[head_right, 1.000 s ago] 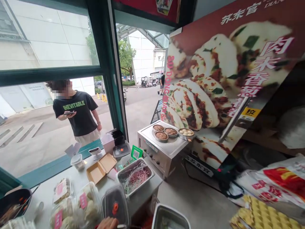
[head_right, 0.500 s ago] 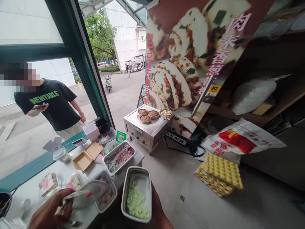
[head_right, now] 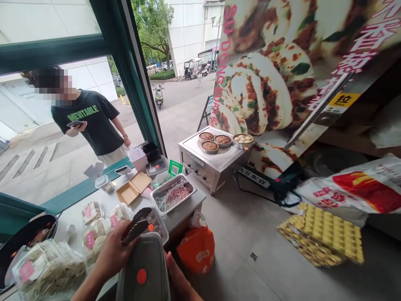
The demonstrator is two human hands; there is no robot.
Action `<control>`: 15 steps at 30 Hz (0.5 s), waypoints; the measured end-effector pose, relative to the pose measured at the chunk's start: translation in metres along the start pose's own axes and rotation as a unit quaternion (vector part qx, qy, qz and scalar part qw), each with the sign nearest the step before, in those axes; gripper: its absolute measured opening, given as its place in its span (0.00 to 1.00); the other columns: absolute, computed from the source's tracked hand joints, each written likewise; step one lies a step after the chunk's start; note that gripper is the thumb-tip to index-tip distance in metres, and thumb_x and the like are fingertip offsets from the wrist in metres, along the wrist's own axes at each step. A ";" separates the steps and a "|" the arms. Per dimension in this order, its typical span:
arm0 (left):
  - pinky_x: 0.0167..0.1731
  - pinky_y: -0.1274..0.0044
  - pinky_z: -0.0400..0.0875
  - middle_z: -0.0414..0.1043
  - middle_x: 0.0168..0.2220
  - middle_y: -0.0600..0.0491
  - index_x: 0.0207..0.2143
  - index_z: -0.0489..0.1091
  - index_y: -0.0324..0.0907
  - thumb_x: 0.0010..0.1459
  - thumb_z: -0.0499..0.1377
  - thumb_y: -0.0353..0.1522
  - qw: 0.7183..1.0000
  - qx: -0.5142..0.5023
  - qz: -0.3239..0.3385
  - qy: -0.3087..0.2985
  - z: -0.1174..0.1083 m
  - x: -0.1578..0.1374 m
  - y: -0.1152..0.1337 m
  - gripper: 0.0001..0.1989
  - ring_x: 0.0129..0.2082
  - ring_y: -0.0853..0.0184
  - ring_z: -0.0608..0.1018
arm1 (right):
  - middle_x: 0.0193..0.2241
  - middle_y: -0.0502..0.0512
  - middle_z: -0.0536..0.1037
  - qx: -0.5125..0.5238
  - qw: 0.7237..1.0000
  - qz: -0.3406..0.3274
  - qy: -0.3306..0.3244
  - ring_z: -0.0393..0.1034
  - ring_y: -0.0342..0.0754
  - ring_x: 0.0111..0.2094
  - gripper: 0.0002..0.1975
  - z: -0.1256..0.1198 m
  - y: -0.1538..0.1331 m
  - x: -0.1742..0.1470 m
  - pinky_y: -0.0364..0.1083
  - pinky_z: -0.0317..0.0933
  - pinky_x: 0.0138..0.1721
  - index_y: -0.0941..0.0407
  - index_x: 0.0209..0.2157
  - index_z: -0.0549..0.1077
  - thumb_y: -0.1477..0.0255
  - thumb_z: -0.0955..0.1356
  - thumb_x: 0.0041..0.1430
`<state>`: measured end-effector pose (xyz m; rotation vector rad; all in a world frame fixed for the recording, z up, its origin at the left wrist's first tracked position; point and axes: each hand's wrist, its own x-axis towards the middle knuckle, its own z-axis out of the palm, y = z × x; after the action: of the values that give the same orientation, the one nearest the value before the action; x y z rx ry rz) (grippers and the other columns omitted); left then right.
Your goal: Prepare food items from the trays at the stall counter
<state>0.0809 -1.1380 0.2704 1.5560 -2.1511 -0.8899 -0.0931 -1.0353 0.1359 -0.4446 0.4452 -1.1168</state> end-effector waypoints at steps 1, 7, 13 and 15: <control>0.42 0.68 0.75 0.78 0.39 0.50 0.39 0.71 0.46 0.67 0.57 0.34 0.999 -0.015 -0.012 0.025 0.009 -0.004 -0.010 0.03 0.39 0.58 0.77 | 0.56 0.60 0.83 0.016 1.000 -0.008 -0.014 0.74 0.72 0.63 0.39 0.003 0.002 -0.002 0.70 0.70 0.63 0.38 0.63 0.80 0.31 0.68 0.60; 0.52 0.55 0.74 0.79 0.45 0.44 0.47 0.71 0.45 0.69 0.57 0.48 0.966 -0.026 -0.131 0.220 0.041 -0.020 -0.049 0.17 0.47 0.49 0.79 | 0.64 0.62 0.77 -0.019 0.999 -0.042 -0.017 0.67 0.71 0.70 0.41 0.013 -0.001 0.002 0.66 0.63 0.70 0.41 0.66 0.77 0.40 0.78 0.56; 0.51 0.59 0.74 0.79 0.42 0.49 0.44 0.68 0.47 0.69 0.55 0.55 0.941 -0.087 -0.279 0.171 0.050 -0.053 -0.057 0.22 0.45 0.52 0.81 | 0.64 0.65 0.74 -0.015 0.998 -0.053 0.001 0.70 0.72 0.66 0.41 0.012 -0.008 0.016 0.67 0.68 0.62 0.40 0.66 0.75 0.40 0.79 0.55; 0.49 0.61 0.75 0.79 0.41 0.49 0.43 0.68 0.48 0.69 0.54 0.57 0.927 -0.069 -0.308 0.200 0.054 -0.060 -0.055 0.23 0.44 0.52 0.81 | 0.64 0.66 0.73 -0.041 0.998 -0.045 0.035 0.69 0.74 0.65 0.44 0.010 -0.005 0.019 0.67 0.68 0.60 0.41 0.64 0.77 0.37 0.79 0.50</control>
<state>0.1087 -1.0780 0.1993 2.1567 -1.3006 -0.7765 -0.0845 -1.0531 0.1453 -0.5020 0.5375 -1.2066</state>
